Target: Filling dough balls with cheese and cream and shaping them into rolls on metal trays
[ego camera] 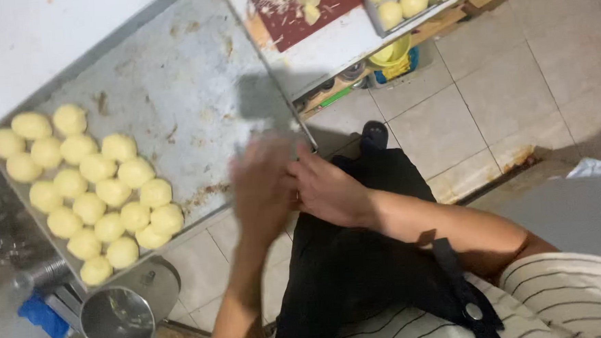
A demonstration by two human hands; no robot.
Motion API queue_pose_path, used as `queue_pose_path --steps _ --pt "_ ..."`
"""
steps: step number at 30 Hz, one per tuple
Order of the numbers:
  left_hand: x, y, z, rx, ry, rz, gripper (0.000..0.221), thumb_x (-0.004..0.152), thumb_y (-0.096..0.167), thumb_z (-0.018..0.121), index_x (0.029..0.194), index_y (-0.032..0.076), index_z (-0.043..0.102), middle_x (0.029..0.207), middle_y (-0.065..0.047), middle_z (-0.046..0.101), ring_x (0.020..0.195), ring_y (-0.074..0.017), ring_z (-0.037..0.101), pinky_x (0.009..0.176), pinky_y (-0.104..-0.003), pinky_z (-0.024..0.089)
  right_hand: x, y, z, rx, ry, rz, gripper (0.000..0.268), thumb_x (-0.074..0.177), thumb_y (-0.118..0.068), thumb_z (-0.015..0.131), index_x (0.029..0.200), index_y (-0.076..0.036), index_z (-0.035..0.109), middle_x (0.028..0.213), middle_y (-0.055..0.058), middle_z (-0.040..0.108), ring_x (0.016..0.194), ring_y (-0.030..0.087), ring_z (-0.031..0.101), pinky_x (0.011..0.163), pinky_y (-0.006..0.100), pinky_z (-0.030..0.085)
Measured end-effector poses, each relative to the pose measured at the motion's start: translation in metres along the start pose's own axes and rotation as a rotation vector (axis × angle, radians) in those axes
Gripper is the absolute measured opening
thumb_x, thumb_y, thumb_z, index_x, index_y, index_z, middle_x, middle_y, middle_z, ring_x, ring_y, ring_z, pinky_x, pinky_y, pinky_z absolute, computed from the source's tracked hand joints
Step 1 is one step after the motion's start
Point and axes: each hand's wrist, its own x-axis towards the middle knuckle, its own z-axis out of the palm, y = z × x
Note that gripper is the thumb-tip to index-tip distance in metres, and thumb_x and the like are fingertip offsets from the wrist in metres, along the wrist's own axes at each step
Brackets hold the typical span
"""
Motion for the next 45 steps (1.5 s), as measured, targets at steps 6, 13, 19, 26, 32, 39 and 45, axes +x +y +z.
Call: queue_pose_path --steps 6,13,19,26,32,39,45 --pt "-0.042 -0.034 -0.021 -0.769 0.491 -0.593 0.039 0.115 0.022 0.032 0.138 0.002 0.057 0.128 -0.018 0.066 0.126 -0.0306 0.061 0.114 -0.046 0.041 -0.078 -0.063 0.006 -0.966 -0.022 -0.132 0.041 0.098 -0.030 0.066 0.136 -0.014 0.067 0.116 0.009 0.079 0.115 0.026 0.074 0.098 0.043 0.057" --pt "0.022 0.019 0.004 -0.812 0.626 -0.469 0.026 0.110 0.001 0.044 0.127 -0.012 0.059 0.111 -0.029 0.068 0.107 -0.0390 0.069 0.107 -0.050 0.050 -0.119 -0.142 -0.083 -1.922 -0.099 -0.108 0.045 0.104 -0.040 0.056 0.133 -0.008 0.065 0.130 0.016 0.067 0.123 0.039 0.061 0.104 0.050 0.047" --pt "0.066 0.070 0.025 -0.830 0.441 -0.715 0.032 0.114 0.019 0.041 0.134 -0.001 0.055 0.100 -0.016 0.071 0.080 -0.0225 0.072 0.091 -0.039 0.059 -0.187 -0.282 -0.130 -1.684 0.338 -0.042 0.034 0.094 -0.033 0.066 0.124 -0.018 0.072 0.124 0.003 0.076 0.104 0.022 0.073 0.086 0.038 0.057" --pt "0.099 0.140 0.051 -0.441 0.364 -0.316 0.043 0.102 -0.008 0.043 0.143 0.003 0.051 0.139 -0.013 0.061 0.133 -0.0276 0.059 0.121 -0.040 0.049 -0.141 -0.294 -0.132 -1.407 -0.077 -0.067 0.033 0.102 -0.031 0.054 0.125 -0.014 0.070 0.120 0.003 0.078 0.111 0.016 0.071 0.099 0.030 0.049" --pt "0.102 0.151 0.054 -0.318 0.308 -0.212 0.047 0.097 -0.008 0.051 0.140 0.009 0.057 0.141 -0.011 0.061 0.132 -0.0321 0.060 0.118 -0.046 0.050 -0.107 -0.280 -0.095 -1.151 -0.264 0.048 0.033 0.101 -0.032 0.052 0.124 -0.011 0.066 0.119 0.005 0.076 0.111 0.013 0.070 0.095 0.028 0.052" --pt "0.062 0.155 0.041 -0.269 0.424 -0.560 0.028 0.105 -0.004 0.051 0.130 -0.001 0.063 0.130 -0.018 0.065 0.123 -0.0316 0.065 0.108 -0.041 0.055 -0.100 -0.275 -0.137 -1.347 -0.193 0.175 0.029 0.100 -0.034 0.056 0.121 -0.019 0.070 0.109 -0.004 0.077 0.093 0.010 0.067 0.085 0.027 0.050" --pt "0.037 0.138 0.029 -0.208 0.411 -0.543 0.029 0.106 -0.002 0.052 0.134 0.001 0.061 0.131 -0.015 0.067 0.124 -0.0301 0.065 0.107 -0.041 0.058 -0.090 -0.273 -0.102 -1.243 -0.109 0.230 0.031 0.097 -0.029 0.054 0.122 -0.019 0.070 0.114 0.000 0.079 0.100 0.009 0.070 0.089 0.025 0.050"
